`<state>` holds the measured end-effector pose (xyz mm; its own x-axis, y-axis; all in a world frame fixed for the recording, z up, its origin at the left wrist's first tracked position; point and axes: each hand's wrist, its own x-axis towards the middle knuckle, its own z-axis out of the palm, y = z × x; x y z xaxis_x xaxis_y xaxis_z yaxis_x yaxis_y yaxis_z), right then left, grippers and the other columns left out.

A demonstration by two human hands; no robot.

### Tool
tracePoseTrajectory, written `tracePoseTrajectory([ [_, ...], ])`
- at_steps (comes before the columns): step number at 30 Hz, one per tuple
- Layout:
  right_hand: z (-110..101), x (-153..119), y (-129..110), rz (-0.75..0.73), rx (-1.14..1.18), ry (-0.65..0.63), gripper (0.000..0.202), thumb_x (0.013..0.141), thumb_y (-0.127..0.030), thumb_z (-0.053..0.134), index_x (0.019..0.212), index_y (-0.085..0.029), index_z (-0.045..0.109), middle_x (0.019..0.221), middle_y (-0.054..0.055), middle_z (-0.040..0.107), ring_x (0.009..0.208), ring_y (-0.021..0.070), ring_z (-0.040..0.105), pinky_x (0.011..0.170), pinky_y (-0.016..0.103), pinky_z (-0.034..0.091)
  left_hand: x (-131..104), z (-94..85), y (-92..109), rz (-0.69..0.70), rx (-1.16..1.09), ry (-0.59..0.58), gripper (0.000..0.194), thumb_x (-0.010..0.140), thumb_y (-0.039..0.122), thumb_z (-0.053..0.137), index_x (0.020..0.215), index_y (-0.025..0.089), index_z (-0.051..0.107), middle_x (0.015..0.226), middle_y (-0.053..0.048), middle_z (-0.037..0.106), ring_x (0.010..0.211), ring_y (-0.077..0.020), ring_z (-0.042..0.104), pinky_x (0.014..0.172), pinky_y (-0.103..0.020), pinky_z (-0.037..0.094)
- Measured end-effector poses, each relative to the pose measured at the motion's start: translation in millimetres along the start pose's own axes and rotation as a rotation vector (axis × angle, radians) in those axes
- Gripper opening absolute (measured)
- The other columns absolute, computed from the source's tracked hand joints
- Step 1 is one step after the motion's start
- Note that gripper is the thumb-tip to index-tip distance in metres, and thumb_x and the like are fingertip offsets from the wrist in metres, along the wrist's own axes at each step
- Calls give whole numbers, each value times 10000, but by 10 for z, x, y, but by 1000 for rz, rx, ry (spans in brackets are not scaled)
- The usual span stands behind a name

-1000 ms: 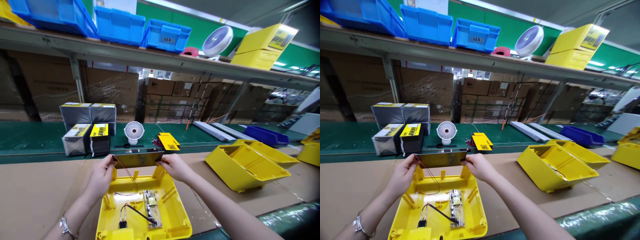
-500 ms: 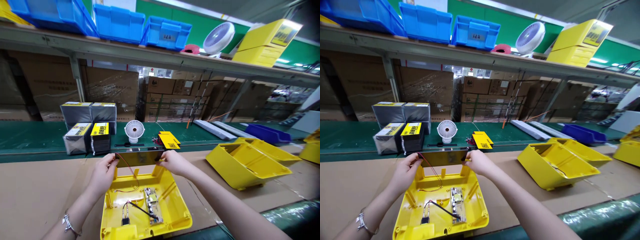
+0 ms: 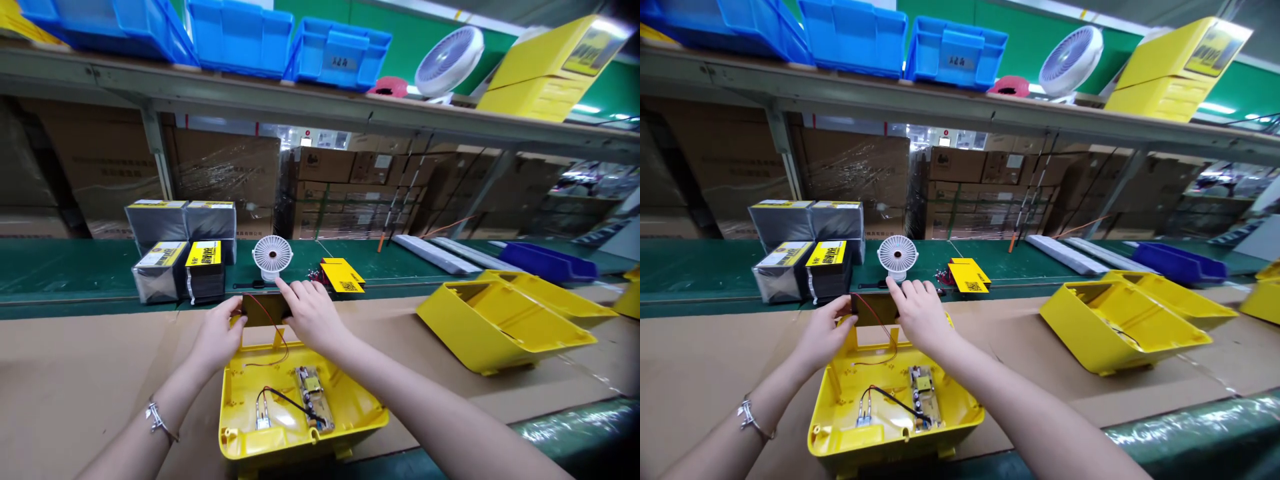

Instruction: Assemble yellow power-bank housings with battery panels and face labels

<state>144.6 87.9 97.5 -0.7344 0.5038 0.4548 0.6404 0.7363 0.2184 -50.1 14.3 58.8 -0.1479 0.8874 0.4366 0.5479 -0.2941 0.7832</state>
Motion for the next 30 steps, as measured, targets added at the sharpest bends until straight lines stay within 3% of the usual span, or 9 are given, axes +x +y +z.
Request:
tracePoseTrajectory([
  [5, 136, -22, 28, -34, 15, -87, 718, 779, -175, 636, 1409, -149, 293, 1050, 125, 554, 957, 276, 486, 848, 398, 362, 45, 34, 37, -1, 35, 30, 317, 794, 173, 484, 1101, 227, 543, 1042, -39, 622, 912, -171, 591, 850, -322, 463],
  [9, 241, -133, 44, -72, 110, -181, 603, 809, -118, 571, 1373, -178, 365, 1034, 100, 605, 919, 240, 551, 802, 343, 405, 55, 48, 101, 30, 68, -9, 309, 809, 171, 458, 1081, 244, 585, 984, -21, 641, 917, -163, 592, 853, -309, 459],
  [13, 89, -101, 133, -65, 379, -324, 581, 806, -237, 616, 1349, -279, 413, 1112, 58, 628, 938, 212, 587, 771, 269, 420, 17, 7, 157, 43, 129, -70, 213, 818, 218, 468, 892, 224, 668, 957, -32, 664, 913, -189, 595, 857, -330, 452],
  [16, -96, 52, 244, -41, 518, -479, 320, 855, -417, 550, 1119, -259, 634, 917, 32, 684, 757, 184, 599, 658, 234, 403, -28, -35, 185, 16, 144, -110, 242, 834, 321, 480, 945, 223, 672, 973, -48, 675, 924, -221, 599, 839, -355, 455],
  [18, -155, 152, 302, 18, 521, -534, 410, 872, -530, 472, 832, -200, 712, 690, 27, 651, 578, 153, 534, 541, 233, 347, -52, -60, 189, -9, 126, -150, 284, 836, 366, 480, 994, 227, 670, 1012, -52, 677, 949, -233, 598, 847, -359, 454],
  [20, -145, 211, 326, 75, 499, -538, 533, 860, -592, 443, 633, -169, 673, 549, 15, 562, 474, 123, 435, 471, 245, 273, -65, -81, 175, -32, 86, -181, 312, 836, 354, 461, 1031, 223, 667, 1059, -50, 672, 988, -232, 592, 884, -357, 446],
  [23, -70, 216, 302, 114, 487, -525, 554, 846, -612, 447, 571, -166, 624, 510, -5, 493, 445, 103, 364, 450, 254, 224, -55, -99, 139, -83, 11, -190, 405, 876, 334, 323, 1059, 202, 659, 1092, -36, 670, 1011, -212, 597, 901, -339, 452],
  [25, -31, 197, 270, 135, 479, -522, 554, 845, -619, 444, 568, -169, 613, 505, -9, 477, 448, 101, 354, 452, 258, 218, -31, -102, 126, -131, -6, -189, 443, 890, 366, 288, 1010, 194, 679, 1013, -29, 700, 935, -210, 630, 824, -322, 485],
  [30, -23, 200, 215, 173, 428, -534, 554, 817, -638, 477, 540, -174, 601, 482, 9, 490, 450, 112, 381, 449, 260, 223, 36, -107, 157, -199, 89, -193, 262, 783, 394, 535, 811, 211, 721, 838, -21, 725, 788, -236, 651, 688, -316, 474],
])
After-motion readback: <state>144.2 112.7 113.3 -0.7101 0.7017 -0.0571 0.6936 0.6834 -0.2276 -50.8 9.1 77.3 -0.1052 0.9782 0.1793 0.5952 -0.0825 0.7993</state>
